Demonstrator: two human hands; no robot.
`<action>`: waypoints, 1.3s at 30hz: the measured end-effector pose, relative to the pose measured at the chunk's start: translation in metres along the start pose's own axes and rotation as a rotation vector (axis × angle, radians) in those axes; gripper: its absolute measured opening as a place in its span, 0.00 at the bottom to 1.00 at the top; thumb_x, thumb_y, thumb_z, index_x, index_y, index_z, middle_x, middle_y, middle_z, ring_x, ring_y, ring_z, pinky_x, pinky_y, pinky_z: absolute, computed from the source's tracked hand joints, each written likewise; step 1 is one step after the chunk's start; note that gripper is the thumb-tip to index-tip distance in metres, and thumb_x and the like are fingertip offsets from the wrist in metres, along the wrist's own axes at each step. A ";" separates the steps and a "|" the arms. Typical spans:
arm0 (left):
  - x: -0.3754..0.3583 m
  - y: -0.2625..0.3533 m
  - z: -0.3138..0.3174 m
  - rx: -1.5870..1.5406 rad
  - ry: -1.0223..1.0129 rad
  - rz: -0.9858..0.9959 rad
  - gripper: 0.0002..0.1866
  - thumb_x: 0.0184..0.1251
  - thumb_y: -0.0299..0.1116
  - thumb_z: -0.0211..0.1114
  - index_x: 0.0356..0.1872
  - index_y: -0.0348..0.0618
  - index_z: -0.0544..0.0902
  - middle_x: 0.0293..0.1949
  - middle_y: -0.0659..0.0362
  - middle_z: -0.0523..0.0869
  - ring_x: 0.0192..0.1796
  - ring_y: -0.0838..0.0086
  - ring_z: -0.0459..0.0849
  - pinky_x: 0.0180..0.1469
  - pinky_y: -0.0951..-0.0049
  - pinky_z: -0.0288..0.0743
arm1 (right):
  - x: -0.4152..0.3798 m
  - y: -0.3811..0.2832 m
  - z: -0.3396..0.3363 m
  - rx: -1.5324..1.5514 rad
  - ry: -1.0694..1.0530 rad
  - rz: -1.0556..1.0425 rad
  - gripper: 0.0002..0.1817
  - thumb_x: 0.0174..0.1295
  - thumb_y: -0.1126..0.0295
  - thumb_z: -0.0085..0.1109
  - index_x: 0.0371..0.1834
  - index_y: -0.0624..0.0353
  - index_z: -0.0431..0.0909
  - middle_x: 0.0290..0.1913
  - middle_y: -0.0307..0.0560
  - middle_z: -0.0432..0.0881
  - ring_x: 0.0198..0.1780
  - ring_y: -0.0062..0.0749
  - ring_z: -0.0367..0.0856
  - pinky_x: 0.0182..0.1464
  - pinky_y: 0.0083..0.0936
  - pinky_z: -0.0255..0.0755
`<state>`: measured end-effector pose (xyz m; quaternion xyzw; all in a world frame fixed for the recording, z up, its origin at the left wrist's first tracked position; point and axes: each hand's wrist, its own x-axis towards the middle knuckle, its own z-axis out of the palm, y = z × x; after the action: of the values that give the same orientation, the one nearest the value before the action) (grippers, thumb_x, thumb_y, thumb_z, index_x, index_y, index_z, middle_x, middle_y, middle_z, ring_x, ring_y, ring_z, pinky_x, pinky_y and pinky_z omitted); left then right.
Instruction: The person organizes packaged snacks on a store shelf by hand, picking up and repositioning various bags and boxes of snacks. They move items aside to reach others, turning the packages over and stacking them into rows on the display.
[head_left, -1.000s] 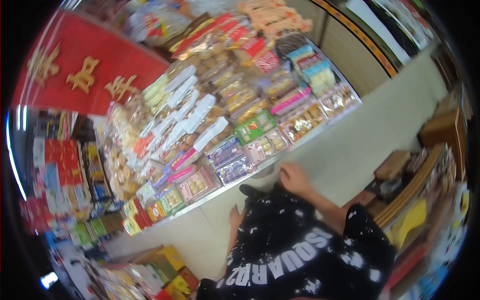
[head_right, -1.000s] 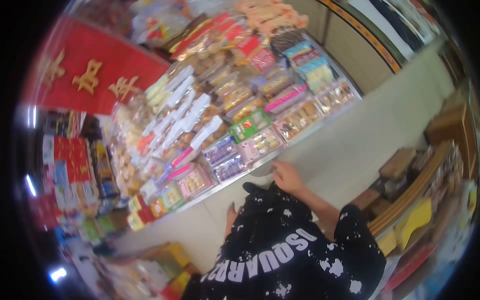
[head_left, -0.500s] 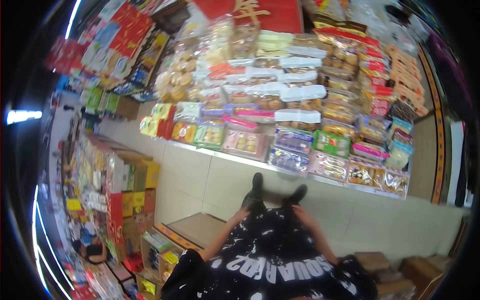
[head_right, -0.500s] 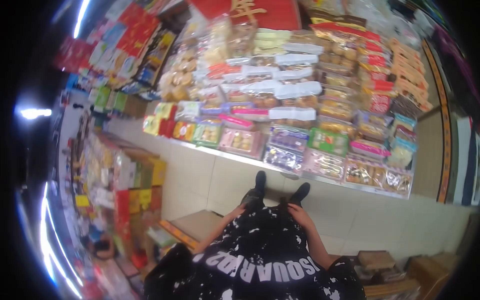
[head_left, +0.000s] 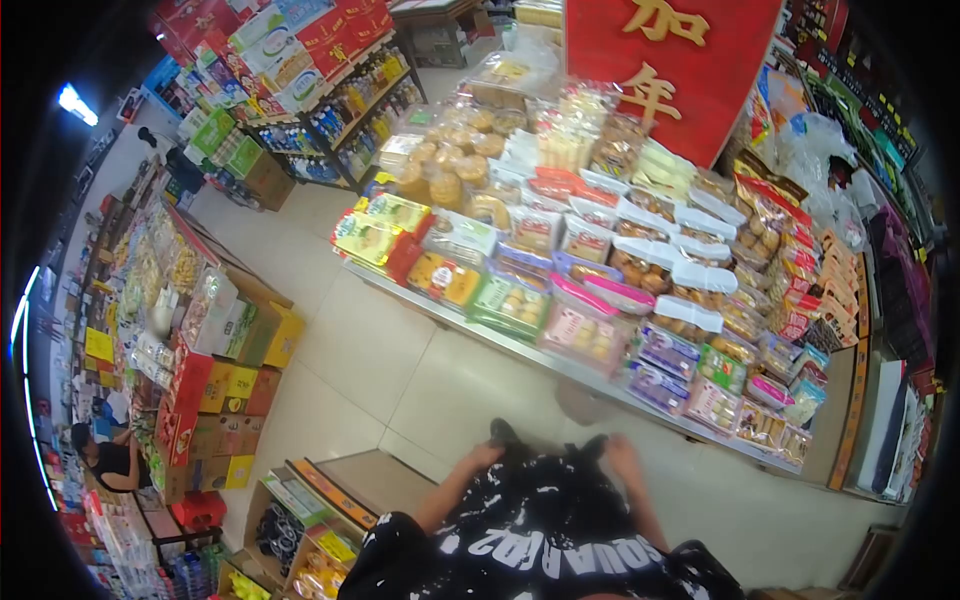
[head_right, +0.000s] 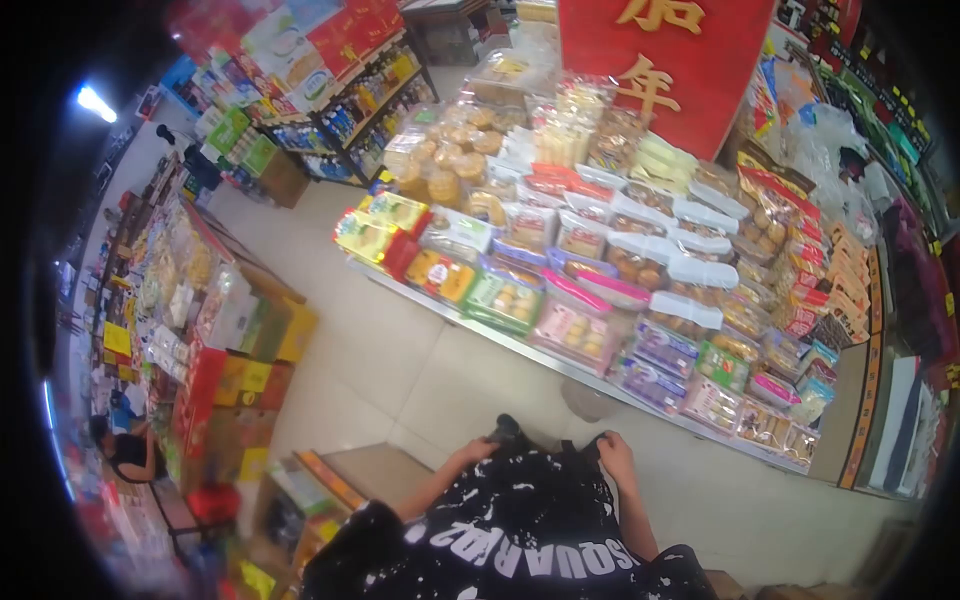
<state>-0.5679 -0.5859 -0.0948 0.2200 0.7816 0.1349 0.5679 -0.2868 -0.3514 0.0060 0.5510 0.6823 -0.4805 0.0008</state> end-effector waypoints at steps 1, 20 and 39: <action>0.021 -0.036 -0.003 -0.056 0.001 -0.021 0.30 0.64 0.52 0.59 0.58 0.38 0.81 0.55 0.40 0.84 0.59 0.51 0.82 0.61 0.58 0.74 | 0.003 -0.017 0.011 -0.014 -0.044 0.021 0.28 0.63 0.56 0.55 0.60 0.65 0.77 0.49 0.61 0.85 0.52 0.51 0.85 0.57 0.36 0.75; 0.020 -0.267 -0.041 -0.468 0.505 0.059 0.24 0.67 0.46 0.58 0.50 0.34 0.84 0.42 0.43 0.88 0.48 0.56 0.86 0.55 0.62 0.76 | 0.065 -0.309 0.236 -0.232 -0.440 -0.399 0.21 0.64 0.58 0.57 0.55 0.60 0.80 0.39 0.56 0.87 0.43 0.47 0.87 0.49 0.35 0.79; 0.048 -0.322 -0.493 -0.191 0.639 -0.191 0.21 0.63 0.33 0.60 0.56 0.37 0.80 0.41 0.47 0.86 0.45 0.60 0.85 0.50 0.64 0.78 | 0.204 -0.507 0.406 0.006 -0.754 -0.301 0.34 0.66 0.51 0.55 0.69 0.63 0.69 0.59 0.59 0.81 0.61 0.47 0.80 0.62 0.36 0.72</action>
<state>-1.1082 -0.8218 -0.1262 0.0385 0.9208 0.2156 0.3227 -0.9627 -0.4297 0.0111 0.2302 0.7058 -0.6455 0.1791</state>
